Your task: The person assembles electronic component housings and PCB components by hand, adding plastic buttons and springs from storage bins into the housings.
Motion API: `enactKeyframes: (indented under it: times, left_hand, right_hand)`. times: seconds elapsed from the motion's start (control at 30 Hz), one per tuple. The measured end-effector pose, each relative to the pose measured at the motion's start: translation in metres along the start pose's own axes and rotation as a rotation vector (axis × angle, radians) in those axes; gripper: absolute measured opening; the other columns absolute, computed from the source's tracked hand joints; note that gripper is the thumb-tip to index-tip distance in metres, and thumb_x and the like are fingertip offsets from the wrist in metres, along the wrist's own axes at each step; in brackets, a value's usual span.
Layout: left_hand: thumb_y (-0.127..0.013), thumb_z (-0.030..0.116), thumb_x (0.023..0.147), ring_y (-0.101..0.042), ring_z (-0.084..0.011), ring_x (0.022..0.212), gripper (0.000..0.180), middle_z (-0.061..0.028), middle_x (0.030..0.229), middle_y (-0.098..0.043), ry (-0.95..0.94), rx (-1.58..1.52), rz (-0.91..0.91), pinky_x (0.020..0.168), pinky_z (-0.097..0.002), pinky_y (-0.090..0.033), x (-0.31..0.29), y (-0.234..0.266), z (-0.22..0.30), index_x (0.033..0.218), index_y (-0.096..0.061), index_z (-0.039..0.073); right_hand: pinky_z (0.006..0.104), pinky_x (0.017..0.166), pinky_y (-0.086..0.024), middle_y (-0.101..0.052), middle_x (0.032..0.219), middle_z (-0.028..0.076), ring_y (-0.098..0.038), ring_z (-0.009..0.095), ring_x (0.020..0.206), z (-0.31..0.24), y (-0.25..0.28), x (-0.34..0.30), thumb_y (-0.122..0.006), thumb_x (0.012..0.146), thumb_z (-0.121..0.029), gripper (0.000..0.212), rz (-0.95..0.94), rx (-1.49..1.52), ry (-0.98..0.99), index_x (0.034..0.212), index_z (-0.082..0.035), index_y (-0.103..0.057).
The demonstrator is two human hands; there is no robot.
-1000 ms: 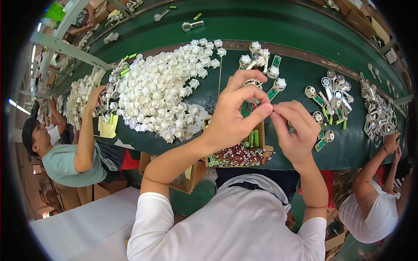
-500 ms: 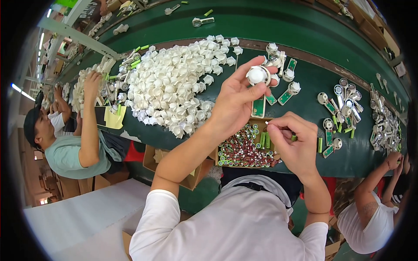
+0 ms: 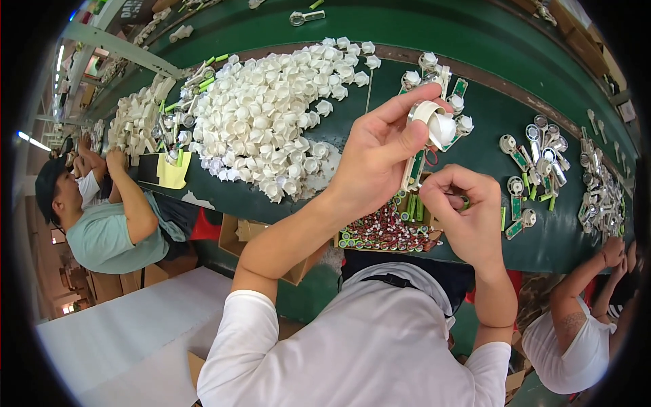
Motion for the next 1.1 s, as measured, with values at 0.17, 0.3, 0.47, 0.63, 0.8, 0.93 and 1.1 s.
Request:
enactKeyframes:
  times: [0.17, 0.3, 0.47, 0.63, 0.8, 0.93, 1.1]
  left_hand:
    - [-0.066, 0.012, 0.093, -0.057, -0.0155, 0.111, 0.051, -0.0115, 0.124, -0.059, -0.106, -0.077, -0.020, 0.097, -0.0294, -0.045, -0.003, -0.010, 0.003, 0.139, -0.048, -0.002]
    - [-0.067, 0.012, 0.092, -0.056, -0.0151, 0.112, 0.053, -0.0109, 0.125, -0.059, -0.184, 0.017, -0.050, 0.098, -0.0302, -0.044, -0.005, -0.013, 0.003, 0.140, -0.047, -0.002]
    - [-0.067, 0.012, 0.093, -0.056, -0.0155, 0.112, 0.053, -0.0110, 0.126, -0.058, -0.183, -0.003, -0.053, 0.098, -0.0307, -0.044, -0.007, -0.013, 0.002, 0.140, -0.046, -0.002]
    - [-0.066, 0.012, 0.093, -0.056, -0.0152, 0.111, 0.053, -0.0112, 0.126, -0.058, -0.213, 0.042, -0.041, 0.095, -0.0303, -0.046, -0.010, -0.013, 0.000, 0.140, -0.046, -0.002]
    - [-0.066, 0.013, 0.094, -0.056, -0.0139, 0.107, 0.052, -0.0104, 0.124, -0.058, -0.253, 0.115, -0.008, 0.091, -0.0281, -0.047, -0.014, -0.012, -0.001, 0.139, -0.047, -0.002]
    - [-0.066, 0.015, 0.094, -0.056, -0.0123, 0.102, 0.051, -0.0099, 0.123, -0.057, -0.277, 0.146, 0.027, 0.088, -0.0262, -0.047, -0.019, -0.012, -0.002, 0.138, -0.048, -0.003]
    - [-0.066, 0.029, 0.093, -0.056, -0.0174, 0.114, 0.061, -0.0128, 0.127, -0.058, -0.226, 0.153, 0.047, 0.098, -0.0317, -0.044, -0.023, -0.008, -0.004, 0.141, -0.044, -0.003]
  right_hand:
    - [0.0170, 0.060, -0.046, -0.063, 0.078, 0.001, -0.056, 0.002, 0.071, 0.004, 0.001, 0.000, -0.062, 0.088, 0.002, 0.006, -0.044, 0.019, -0.030, 0.084, 0.007, -0.063]
    - [0.0171, 0.062, -0.046, -0.064, 0.078, 0.001, -0.057, 0.002, 0.072, 0.009, 0.001, 0.000, -0.062, 0.089, 0.001, 0.007, -0.070, 0.097, -0.087, 0.085, 0.007, -0.064]
    - [0.0177, 0.063, -0.047, -0.064, 0.079, 0.002, -0.057, 0.003, 0.072, 0.012, 0.001, -0.002, -0.062, 0.090, 0.001, 0.008, -0.076, 0.166, -0.143, 0.086, 0.007, -0.063]
    - [0.0181, 0.061, -0.047, -0.063, 0.077, 0.002, -0.057, 0.002, 0.070, 0.010, -0.004, -0.005, -0.061, 0.089, 0.004, 0.006, -0.033, 0.182, -0.155, 0.084, 0.007, -0.063]
    - [0.0183, 0.054, -0.044, -0.061, 0.070, 0.002, -0.054, 0.002, 0.064, 0.004, -0.005, -0.005, -0.062, 0.087, 0.005, 0.008, 0.000, 0.032, -0.008, 0.079, 0.007, -0.062]
    - [0.0178, 0.051, -0.040, -0.061, 0.068, 0.001, -0.052, 0.001, 0.063, 0.009, -0.005, -0.004, -0.064, 0.085, 0.005, 0.008, -0.012, 0.003, 0.017, 0.078, 0.006, -0.062]
    - [0.0199, 0.047, -0.032, -0.060, 0.065, 0.002, -0.048, 0.003, 0.055, -0.002, -0.004, -0.002, -0.067, 0.081, 0.004, 0.007, -0.042, -0.136, 0.179, 0.075, 0.003, -0.063]
Point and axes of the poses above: each hand's wrist, its own x-axis towards the middle knuckle, its own y-axis out of the back of the hand, z = x × y, the point moved 7 cm from there along x, towards the middle knuckle
